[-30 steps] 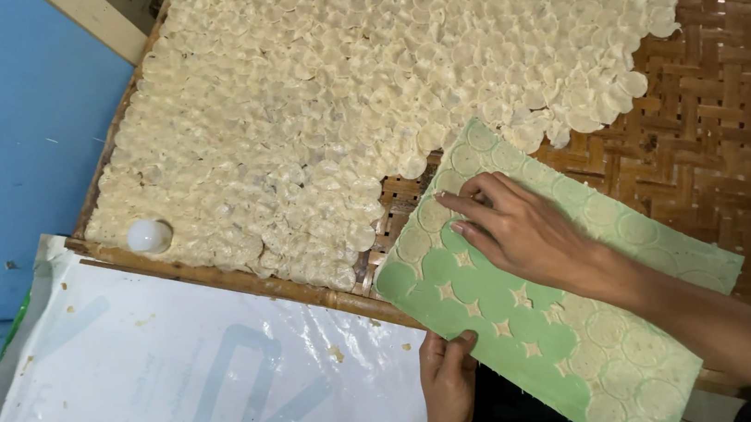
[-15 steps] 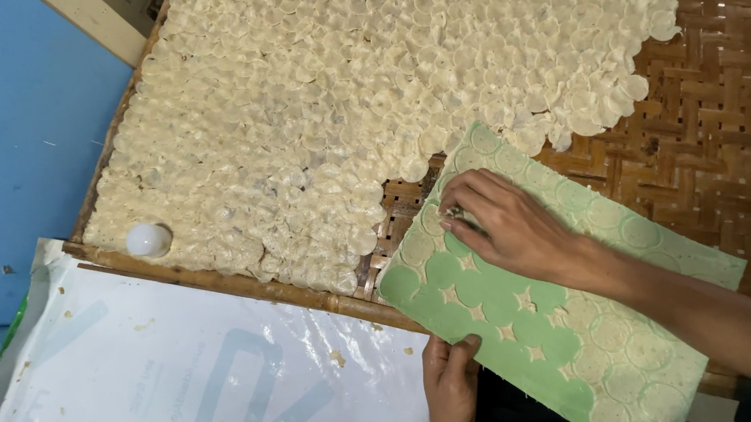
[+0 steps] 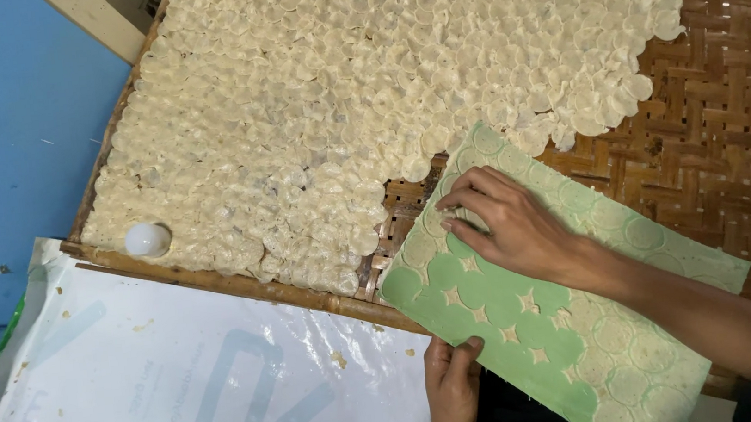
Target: Organizing small snack pieces into a patterned stencil sheet for production.
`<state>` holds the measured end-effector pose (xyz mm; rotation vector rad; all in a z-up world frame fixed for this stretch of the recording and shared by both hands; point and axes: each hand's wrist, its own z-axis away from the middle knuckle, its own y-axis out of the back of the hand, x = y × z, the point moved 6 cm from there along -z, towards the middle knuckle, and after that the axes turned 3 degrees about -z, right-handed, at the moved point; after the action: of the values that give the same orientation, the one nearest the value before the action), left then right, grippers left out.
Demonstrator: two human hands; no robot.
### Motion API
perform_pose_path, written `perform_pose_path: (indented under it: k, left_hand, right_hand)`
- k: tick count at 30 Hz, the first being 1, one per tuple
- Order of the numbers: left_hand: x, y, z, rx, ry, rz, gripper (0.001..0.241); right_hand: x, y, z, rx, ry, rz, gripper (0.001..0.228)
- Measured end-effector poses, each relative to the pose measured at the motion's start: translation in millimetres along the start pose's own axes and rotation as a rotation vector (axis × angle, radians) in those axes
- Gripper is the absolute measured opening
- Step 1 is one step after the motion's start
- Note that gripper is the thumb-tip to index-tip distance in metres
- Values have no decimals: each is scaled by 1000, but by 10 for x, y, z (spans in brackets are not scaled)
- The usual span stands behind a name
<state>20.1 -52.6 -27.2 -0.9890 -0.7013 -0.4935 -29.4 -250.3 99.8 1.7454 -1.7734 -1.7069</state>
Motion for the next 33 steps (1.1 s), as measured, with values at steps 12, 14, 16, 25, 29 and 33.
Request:
perform_pose_path:
  k: [12, 14, 16, 25, 29, 33]
  left_hand:
    - [15, -15, 7, -25, -15, 16, 32]
    - [1, -2, 4, -24, -19, 10, 32]
    - [-23, 13, 0, -30, -19, 24, 32]
    - [-1, 1, 6, -36, -3, 30, 30]
    - [-32, 24, -7, -29, -17, 10, 30]
    - [8, -11, 10, -26, -13, 28, 31]
  right_hand:
    - [38, -1, -4, 29, -26, -52, 22]
    - [0, 18, -16, 36, -5, -29, 14]
    - [-29, 41, -30, 49, 3, -31, 10]
    - [-187, 112, 20, 16, 180, 13, 8]
    - [-161, 103, 24, -5, 167, 12, 12]
    - [-204, 143, 36, -3, 174, 23, 10]
